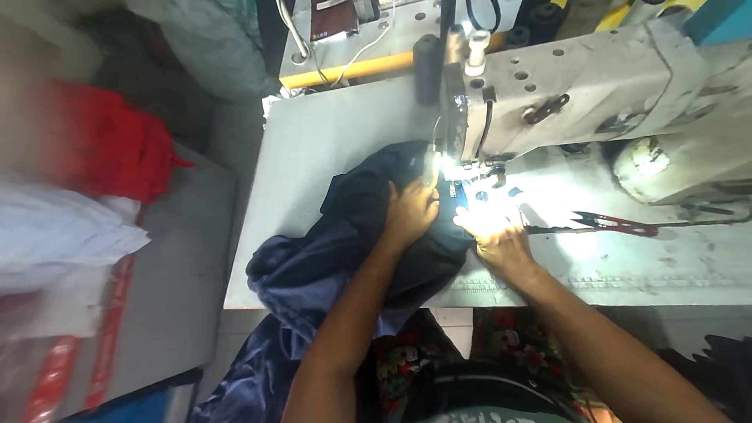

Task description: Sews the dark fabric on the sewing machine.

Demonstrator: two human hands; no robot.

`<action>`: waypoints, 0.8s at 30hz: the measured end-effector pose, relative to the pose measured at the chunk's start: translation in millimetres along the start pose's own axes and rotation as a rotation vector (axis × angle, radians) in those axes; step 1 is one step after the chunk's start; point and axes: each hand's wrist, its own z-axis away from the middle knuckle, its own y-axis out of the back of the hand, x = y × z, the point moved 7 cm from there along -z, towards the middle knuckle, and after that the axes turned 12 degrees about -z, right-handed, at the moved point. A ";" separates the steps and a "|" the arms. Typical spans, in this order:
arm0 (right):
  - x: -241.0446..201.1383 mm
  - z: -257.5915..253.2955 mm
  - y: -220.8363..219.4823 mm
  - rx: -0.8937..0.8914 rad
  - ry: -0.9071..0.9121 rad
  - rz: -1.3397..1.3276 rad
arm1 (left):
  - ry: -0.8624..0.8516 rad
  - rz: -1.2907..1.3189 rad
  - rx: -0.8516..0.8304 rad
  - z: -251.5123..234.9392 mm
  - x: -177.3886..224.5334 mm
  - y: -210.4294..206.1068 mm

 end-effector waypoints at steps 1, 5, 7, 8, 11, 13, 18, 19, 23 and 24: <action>1.6 -1.4 -0.4 0.002 -0.001 -0.002 | 0.001 -0.008 0.005 -2.4 -1.1 -0.2; 2.6 -5.5 -0.4 0.020 0.002 0.005 | 0.010 -0.031 -0.021 -9.9 -6.5 -0.6; 1.9 -5.6 -2.0 0.032 -0.010 0.024 | 0.013 -0.012 -0.025 -12.0 -9.7 2.0; 2.9 -4.7 -1.9 0.035 -0.013 0.041 | 0.007 0.008 -0.014 -12.8 -9.2 2.9; 5.2 -2.2 -2.2 0.020 -0.020 0.055 | 0.035 0.037 -0.041 -7.4 -3.5 9.0; 4.3 -2.5 -2.5 0.006 -0.016 0.063 | 0.104 -0.031 -0.137 0.9 -1.3 13.0; 0.6 -0.4 -2.0 -0.018 -0.001 0.058 | -0.018 -0.103 -0.175 27.7 -7.6 19.5; 1.6 1.1 -3.1 -0.034 0.008 0.032 | -0.082 -0.087 -0.155 31.5 -8.3 20.3; 0.8 7.5 -1.5 -0.024 0.105 -0.083 | -0.307 -0.028 -0.064 39.9 -3.3 20.3; 1.1 8.3 0.0 -0.013 0.126 -0.100 | -0.333 -0.020 -0.040 40.1 -2.0 20.8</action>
